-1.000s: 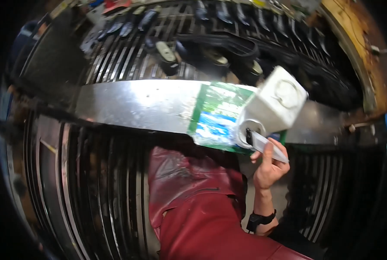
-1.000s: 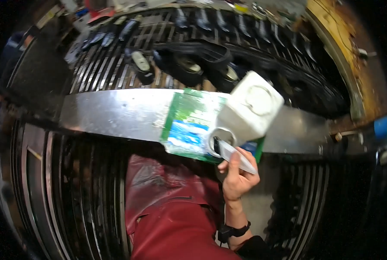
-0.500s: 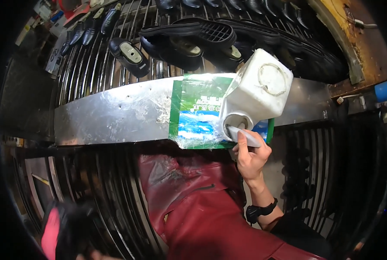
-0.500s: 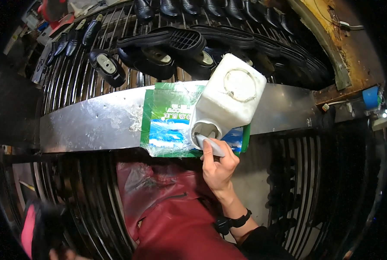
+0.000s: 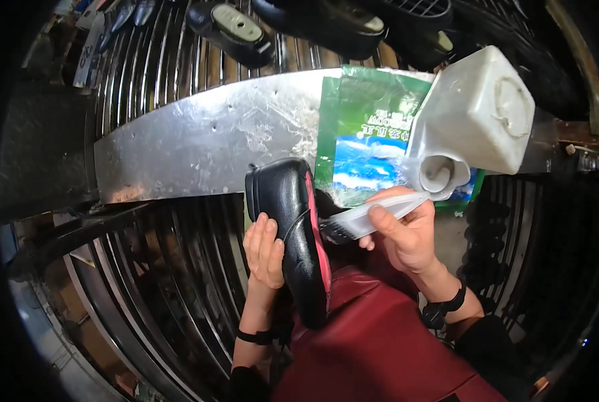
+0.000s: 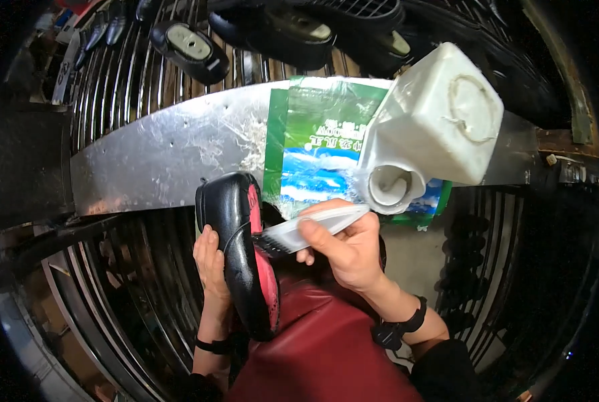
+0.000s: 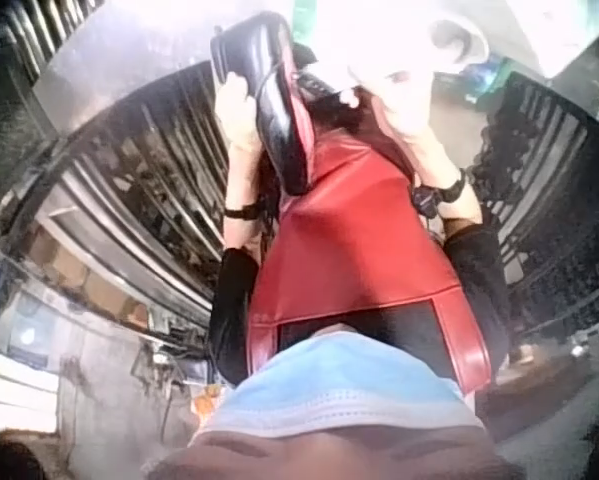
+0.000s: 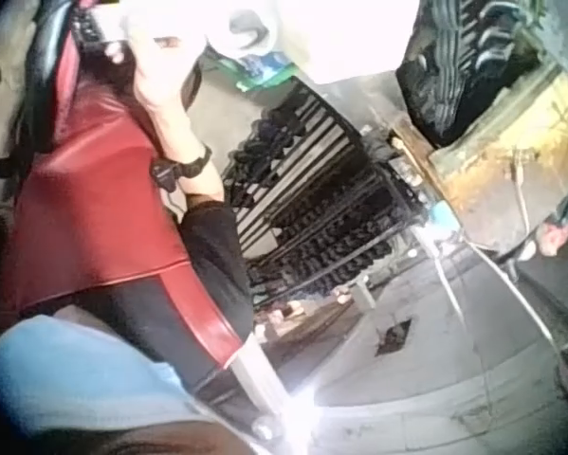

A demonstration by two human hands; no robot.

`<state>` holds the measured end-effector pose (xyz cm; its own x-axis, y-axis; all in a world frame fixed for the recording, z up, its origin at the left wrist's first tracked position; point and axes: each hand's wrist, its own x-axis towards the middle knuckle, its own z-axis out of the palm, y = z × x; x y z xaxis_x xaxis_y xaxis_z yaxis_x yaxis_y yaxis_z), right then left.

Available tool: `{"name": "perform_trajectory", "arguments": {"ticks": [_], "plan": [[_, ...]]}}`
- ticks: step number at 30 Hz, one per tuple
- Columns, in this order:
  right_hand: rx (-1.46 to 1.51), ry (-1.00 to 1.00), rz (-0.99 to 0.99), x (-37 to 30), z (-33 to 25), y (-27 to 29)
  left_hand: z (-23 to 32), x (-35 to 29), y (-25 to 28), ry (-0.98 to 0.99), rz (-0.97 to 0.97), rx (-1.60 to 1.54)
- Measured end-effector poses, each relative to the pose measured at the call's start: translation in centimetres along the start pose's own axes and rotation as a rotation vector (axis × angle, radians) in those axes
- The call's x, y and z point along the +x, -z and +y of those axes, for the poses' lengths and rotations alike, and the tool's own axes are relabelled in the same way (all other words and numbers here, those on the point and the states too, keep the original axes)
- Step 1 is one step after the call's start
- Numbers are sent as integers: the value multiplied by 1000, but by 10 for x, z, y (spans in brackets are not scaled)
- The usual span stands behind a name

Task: Applying glue or finishing agent to the edge of shoe soles and uppers on a production line.

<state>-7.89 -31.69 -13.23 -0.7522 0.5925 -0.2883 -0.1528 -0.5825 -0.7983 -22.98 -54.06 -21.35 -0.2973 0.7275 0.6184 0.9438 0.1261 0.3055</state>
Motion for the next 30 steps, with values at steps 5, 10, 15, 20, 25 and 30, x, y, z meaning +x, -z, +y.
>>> {"name": "perform_trajectory", "arguments": {"ticks": [5,10,15,20,25,30], "plan": [[-221,14,-76,14,-1,-27,-3,-8,6,-4,4,-17],[-381,127,48,79,13,-30,-2,-3,6,-12,46,-28],[-291,77,35,85,13,-26,0,1,9,0,43,-20],[-407,79,-251,8,-9,-11,-2,7,4,-7,86,-14],[-499,446,-588,-45,-18,-11,0,14,1,-18,114,-8],[-697,657,-846,-91,-24,-6,3,24,6,-25,96,6]]}}
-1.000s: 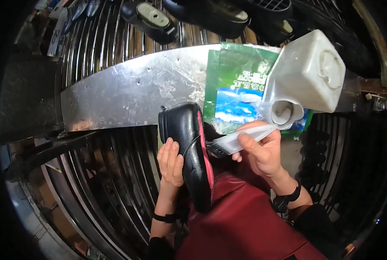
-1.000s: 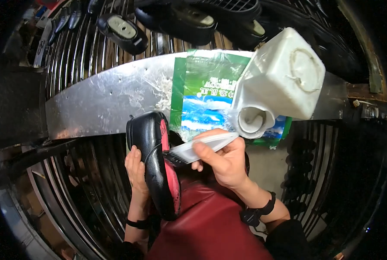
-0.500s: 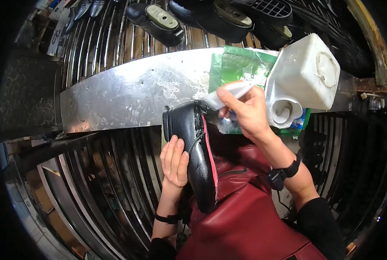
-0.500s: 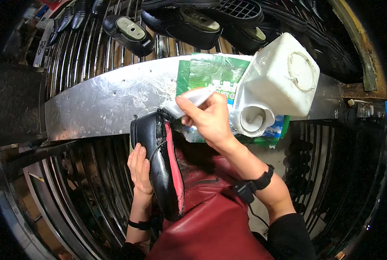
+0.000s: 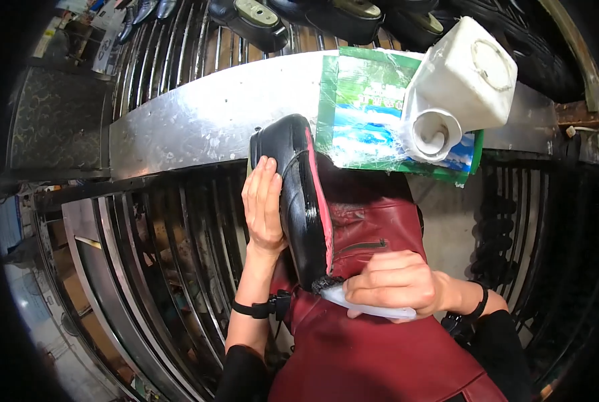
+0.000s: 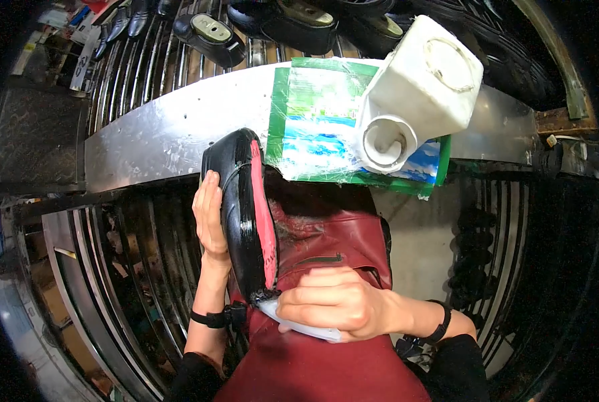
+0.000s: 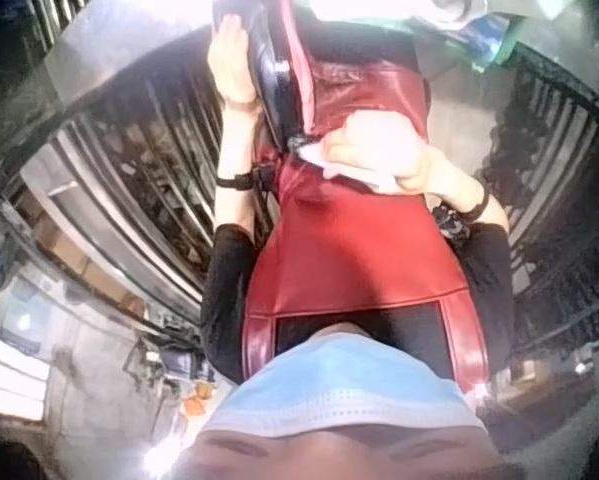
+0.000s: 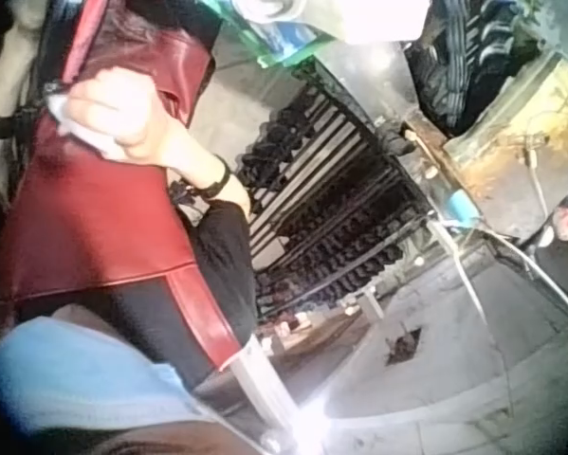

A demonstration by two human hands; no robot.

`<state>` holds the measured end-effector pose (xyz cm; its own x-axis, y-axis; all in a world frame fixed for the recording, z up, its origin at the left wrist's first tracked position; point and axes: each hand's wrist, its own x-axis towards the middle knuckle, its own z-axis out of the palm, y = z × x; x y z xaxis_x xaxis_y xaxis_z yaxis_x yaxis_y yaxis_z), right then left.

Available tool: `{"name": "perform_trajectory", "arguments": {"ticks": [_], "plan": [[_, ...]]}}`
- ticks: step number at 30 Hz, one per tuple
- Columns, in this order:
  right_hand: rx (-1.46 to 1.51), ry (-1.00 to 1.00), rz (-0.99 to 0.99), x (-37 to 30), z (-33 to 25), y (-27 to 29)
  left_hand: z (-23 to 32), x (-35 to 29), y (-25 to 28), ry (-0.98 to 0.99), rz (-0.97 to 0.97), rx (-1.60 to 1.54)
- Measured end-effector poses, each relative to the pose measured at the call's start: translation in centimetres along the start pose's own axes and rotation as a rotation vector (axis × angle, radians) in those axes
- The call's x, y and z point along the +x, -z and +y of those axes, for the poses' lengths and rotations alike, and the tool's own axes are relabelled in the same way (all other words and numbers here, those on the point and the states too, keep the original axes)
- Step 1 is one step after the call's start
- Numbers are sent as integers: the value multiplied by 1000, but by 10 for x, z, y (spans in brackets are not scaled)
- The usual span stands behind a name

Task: Applying glue or finishing agent to the edge of shoe soles and uppers on a production line.

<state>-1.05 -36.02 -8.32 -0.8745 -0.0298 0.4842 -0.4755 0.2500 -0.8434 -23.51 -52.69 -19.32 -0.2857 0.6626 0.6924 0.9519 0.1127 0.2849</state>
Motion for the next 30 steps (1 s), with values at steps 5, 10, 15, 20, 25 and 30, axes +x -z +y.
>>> {"name": "perform_trajectory", "arguments": {"ticks": [5,10,15,20,25,30], "plan": [[230,-354,361,11,-3,24,8,8,-1,18,-12,21],[240,-448,442,29,0,25,19,24,5,61,-28,51],[69,-149,219,41,-17,37,19,45,10,98,-70,16],[-44,-79,162,68,-26,60,15,78,15,177,-131,14],[-129,26,171,104,-26,78,6,120,32,317,-211,-106],[-293,155,167,129,3,102,-18,145,40,393,-335,-326]]}}
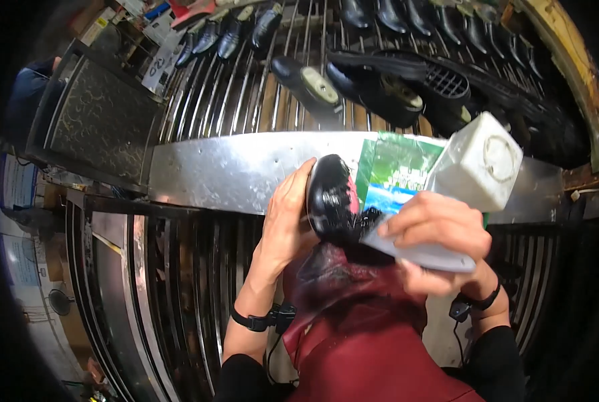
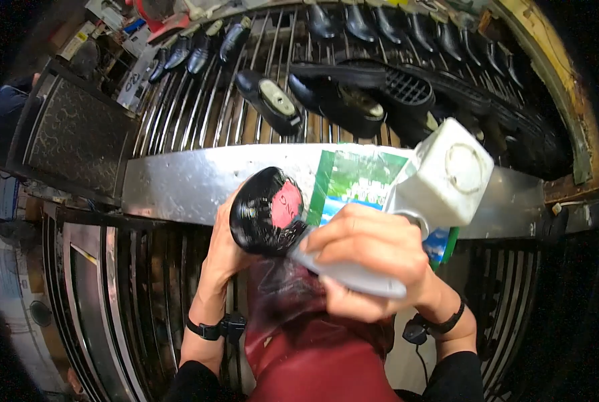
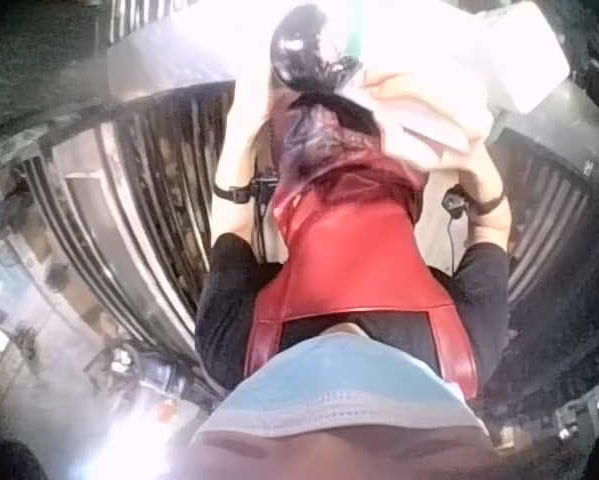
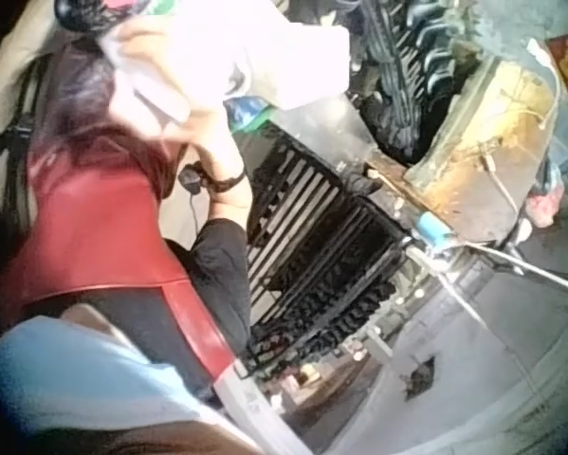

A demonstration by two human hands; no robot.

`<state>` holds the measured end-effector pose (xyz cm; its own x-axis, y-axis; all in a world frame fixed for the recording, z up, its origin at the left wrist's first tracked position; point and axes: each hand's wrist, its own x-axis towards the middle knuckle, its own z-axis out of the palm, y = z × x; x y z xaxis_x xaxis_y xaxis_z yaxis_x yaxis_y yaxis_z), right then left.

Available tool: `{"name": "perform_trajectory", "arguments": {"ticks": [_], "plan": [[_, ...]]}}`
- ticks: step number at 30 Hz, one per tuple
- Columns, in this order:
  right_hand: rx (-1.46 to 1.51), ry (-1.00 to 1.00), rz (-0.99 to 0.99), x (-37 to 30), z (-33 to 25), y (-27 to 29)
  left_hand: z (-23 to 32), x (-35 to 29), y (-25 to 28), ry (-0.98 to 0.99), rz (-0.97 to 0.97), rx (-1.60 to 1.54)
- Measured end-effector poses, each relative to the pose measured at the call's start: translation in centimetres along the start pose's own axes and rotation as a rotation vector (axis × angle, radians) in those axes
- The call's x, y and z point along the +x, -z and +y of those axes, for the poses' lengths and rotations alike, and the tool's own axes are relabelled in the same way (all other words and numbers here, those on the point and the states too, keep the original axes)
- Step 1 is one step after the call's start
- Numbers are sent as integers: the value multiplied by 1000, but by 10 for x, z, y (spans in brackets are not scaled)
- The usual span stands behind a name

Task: Applying glue or finishing agent to the edge of shoe soles and uppers on a production line.

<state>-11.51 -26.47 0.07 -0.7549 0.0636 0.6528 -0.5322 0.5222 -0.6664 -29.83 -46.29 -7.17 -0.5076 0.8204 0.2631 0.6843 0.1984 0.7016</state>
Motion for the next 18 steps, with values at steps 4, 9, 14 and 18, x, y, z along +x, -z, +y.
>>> {"name": "perform_trajectory", "arguments": {"ticks": [4,9,14,18], "plan": [[-35,-295,156,-51,50,1,-19,16,4,118,-74,-265],[167,-710,716,-108,24,-26,-107,-18,-44,362,194,-691],[-92,-729,990,-146,12,-19,-47,-53,-21,332,255,-897],[-367,-751,840,-156,28,-22,-33,-97,-50,509,272,-1064]]}}
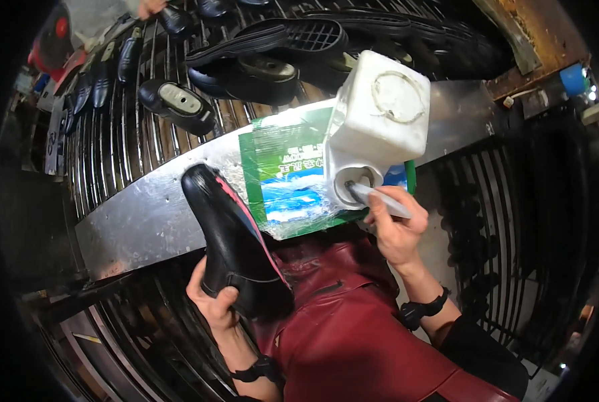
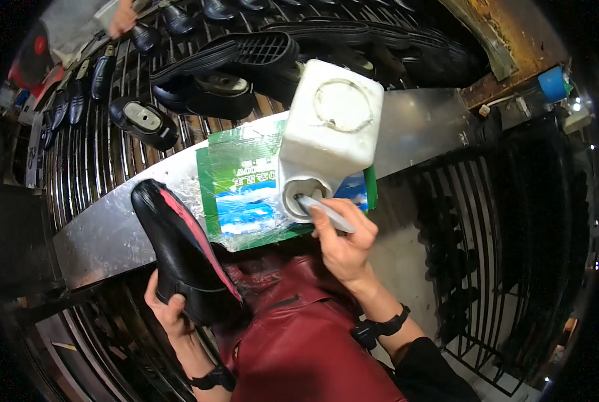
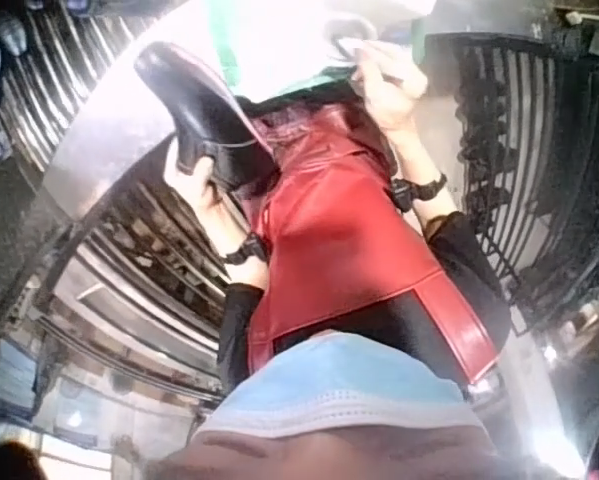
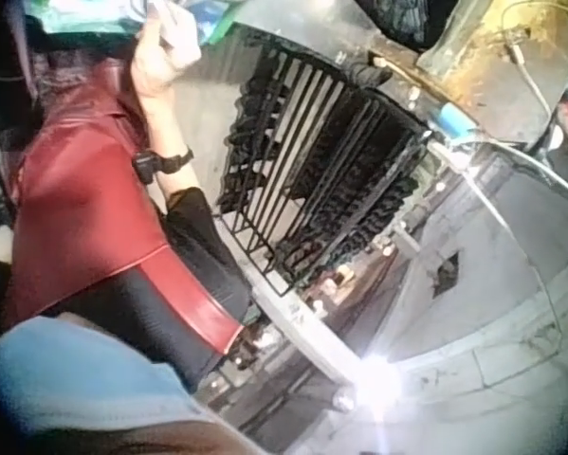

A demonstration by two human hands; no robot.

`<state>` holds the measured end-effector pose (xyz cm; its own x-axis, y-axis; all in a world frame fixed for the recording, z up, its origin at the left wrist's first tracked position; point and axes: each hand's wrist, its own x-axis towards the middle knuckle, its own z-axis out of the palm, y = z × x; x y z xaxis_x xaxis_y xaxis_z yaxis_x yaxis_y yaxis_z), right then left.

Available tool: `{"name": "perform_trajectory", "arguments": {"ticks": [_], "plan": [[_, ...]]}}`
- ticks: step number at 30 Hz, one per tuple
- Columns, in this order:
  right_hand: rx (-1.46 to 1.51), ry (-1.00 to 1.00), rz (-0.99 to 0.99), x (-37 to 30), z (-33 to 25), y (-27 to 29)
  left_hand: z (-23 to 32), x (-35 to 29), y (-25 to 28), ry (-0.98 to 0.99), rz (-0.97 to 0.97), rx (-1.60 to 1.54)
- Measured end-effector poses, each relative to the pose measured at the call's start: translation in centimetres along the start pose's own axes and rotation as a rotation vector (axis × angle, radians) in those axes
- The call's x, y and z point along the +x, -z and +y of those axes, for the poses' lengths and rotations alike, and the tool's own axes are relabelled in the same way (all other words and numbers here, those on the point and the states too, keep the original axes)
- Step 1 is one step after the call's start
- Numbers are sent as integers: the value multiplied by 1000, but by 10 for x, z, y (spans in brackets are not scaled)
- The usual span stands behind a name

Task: Applying glue or finishing agent to the edge of shoe soles and uppers on a production line.

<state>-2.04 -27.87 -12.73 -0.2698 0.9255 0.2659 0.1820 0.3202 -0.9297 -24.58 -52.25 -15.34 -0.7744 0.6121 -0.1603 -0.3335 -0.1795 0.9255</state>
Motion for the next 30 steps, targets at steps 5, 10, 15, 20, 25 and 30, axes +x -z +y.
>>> {"name": "perform_trajectory", "arguments": {"ticks": [5,10,15,20,25,30], "plan": [[404,-404,80,-2,5,-12,-10,-25,1,82,-25,143],[863,-739,78,19,-21,-1,2,-30,2,111,-178,181],[1049,-643,-243,45,-47,-20,13,-29,-8,182,-251,106],[833,-459,-442,36,-62,-13,13,-28,-1,204,-293,49],[564,-117,-500,-19,-74,-8,13,-29,-19,315,-285,-250],[510,-8,-585,-63,-86,-3,-11,-30,6,286,-302,-306]]}}
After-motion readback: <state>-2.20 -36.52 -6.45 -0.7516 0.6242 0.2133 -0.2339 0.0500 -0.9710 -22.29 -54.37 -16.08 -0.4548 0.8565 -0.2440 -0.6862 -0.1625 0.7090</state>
